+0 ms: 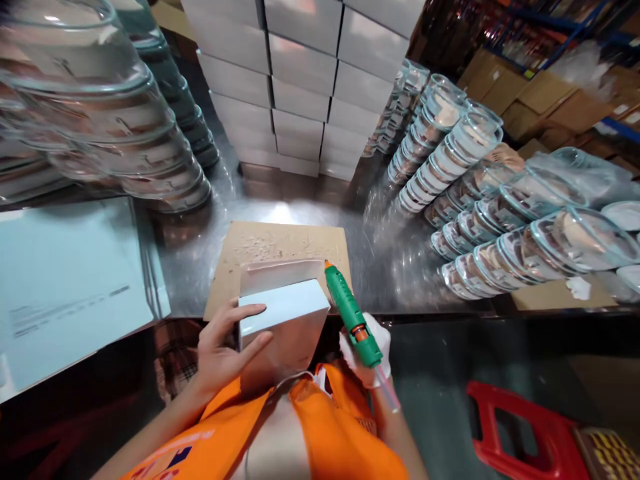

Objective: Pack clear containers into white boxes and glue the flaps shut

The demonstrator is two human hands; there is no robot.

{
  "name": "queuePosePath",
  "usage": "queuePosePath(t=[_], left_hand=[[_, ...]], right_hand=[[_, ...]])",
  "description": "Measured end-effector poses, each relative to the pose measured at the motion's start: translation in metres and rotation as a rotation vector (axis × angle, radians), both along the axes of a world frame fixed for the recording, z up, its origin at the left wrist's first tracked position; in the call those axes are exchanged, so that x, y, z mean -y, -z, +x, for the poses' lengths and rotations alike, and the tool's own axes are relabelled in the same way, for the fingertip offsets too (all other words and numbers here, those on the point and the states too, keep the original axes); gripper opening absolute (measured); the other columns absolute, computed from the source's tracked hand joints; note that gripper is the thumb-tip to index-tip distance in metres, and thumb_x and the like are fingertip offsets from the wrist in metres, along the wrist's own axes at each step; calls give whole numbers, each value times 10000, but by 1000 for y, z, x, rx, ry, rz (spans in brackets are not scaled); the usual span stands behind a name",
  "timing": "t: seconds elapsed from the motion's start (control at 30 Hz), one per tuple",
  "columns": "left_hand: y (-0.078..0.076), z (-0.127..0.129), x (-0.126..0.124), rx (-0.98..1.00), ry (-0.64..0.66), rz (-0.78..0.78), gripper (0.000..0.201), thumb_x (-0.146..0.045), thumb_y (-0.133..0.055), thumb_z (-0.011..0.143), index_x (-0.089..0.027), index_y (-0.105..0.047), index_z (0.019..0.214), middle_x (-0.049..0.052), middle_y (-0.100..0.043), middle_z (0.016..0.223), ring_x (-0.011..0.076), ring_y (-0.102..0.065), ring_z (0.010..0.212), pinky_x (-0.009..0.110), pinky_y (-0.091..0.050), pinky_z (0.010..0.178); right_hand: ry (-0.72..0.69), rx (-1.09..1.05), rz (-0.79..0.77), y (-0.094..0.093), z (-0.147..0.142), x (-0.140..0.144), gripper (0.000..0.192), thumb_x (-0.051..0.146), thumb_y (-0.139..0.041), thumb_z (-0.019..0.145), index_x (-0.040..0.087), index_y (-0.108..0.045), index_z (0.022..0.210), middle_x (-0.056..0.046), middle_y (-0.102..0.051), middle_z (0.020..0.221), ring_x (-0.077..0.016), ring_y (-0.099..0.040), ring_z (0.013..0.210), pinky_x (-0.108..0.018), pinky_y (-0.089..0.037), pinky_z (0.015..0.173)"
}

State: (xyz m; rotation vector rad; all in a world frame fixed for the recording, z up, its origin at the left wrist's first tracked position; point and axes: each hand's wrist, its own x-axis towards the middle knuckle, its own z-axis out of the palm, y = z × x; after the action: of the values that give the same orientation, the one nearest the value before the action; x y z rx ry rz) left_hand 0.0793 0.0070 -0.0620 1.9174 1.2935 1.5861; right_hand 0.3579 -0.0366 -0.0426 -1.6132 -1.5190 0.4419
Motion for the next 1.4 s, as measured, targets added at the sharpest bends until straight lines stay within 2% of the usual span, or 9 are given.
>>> queuePosePath(t=[0.23,0.4,0.57,0.73,0.87,1.03,1.13,1.23,1.4], left_hand=[[14,-16,-7,71,8,-31,268,-411,-795,895,-243,-758,1100,36,-808,1015,227,-725,1054,346,-546,995],[15,-20,-9,119,23,-60,286,-443,-796,879,-240,-768,1079,47,-802,999,241,-726,1055,358,-560,982],[13,-19,-10,172,72,-75,305,-495,-778,887,-245,-772,1062,47,-785,985,243,-726,1023,348,-579,917],[17,-14,-13,160,140,-54,360,-578,-776,872,-252,-769,1025,56,-769,985,266,-718,1104,394,-556,1022],[22,-7,-14,305,87,-120,500,-680,-758,842,-221,-714,1037,142,-732,1202,325,-695,1244,420,-576,999],[26,-5,-22,576,199,-137,702,-715,-714,872,-373,-411,1405,51,-743,1064,262,-771,1058,455,-608,977],[27,-12,-24,532,293,-149,405,-669,-695,913,-323,-621,1110,55,-716,1076,252,-743,1085,458,-619,962],[27,-18,-20,464,261,-165,477,-707,-691,893,-237,-674,813,90,-678,1095,269,-700,1127,467,-602,993],[22,-17,-16,491,236,-172,471,-702,-748,848,-234,-724,797,97,-651,1111,280,-690,1137,483,-611,990]], right_hand=[[12,-443,-422,8,34,-46,643,724,-595,864,129,-827,936,-47,-652,489,-150,-506,345,-266,-404,351],[84,-289,-757,-6,64,-86,681,712,-499,931,115,-798,797,-143,-742,622,-215,-685,522,-298,-525,500],[195,-159,-503,-37,44,-81,354,544,-780,821,197,-792,886,-72,-791,788,-228,-754,791,-287,-562,694],[-285,-647,-411,-42,-32,-84,521,499,-899,706,214,-771,1123,-52,-809,1085,-231,-756,970,-350,-604,887],[-322,-806,-399,-24,-43,-91,528,581,-918,689,217,-737,1027,-28,-796,984,-205,-748,883,-340,-611,846],[-793,-381,-197,-24,-13,-84,803,842,-832,632,229,-730,1141,-146,-697,1395,-307,-676,1291,-481,-529,1102],[-913,-140,3,-33,-14,-79,576,575,-846,839,255,-663,1282,-165,-630,1497,-288,-627,1385,-491,-515,1138],[-983,30,150,-39,-25,-76,341,328,-635,1015,266,-639,1350,-139,-674,1444,-260,-583,1440,-503,-499,1173],[-984,44,131,-40,-33,-76,312,317,-573,1031,267,-677,1320,-124,-674,1455,-263,-578,1443,-507,-510,1169]])
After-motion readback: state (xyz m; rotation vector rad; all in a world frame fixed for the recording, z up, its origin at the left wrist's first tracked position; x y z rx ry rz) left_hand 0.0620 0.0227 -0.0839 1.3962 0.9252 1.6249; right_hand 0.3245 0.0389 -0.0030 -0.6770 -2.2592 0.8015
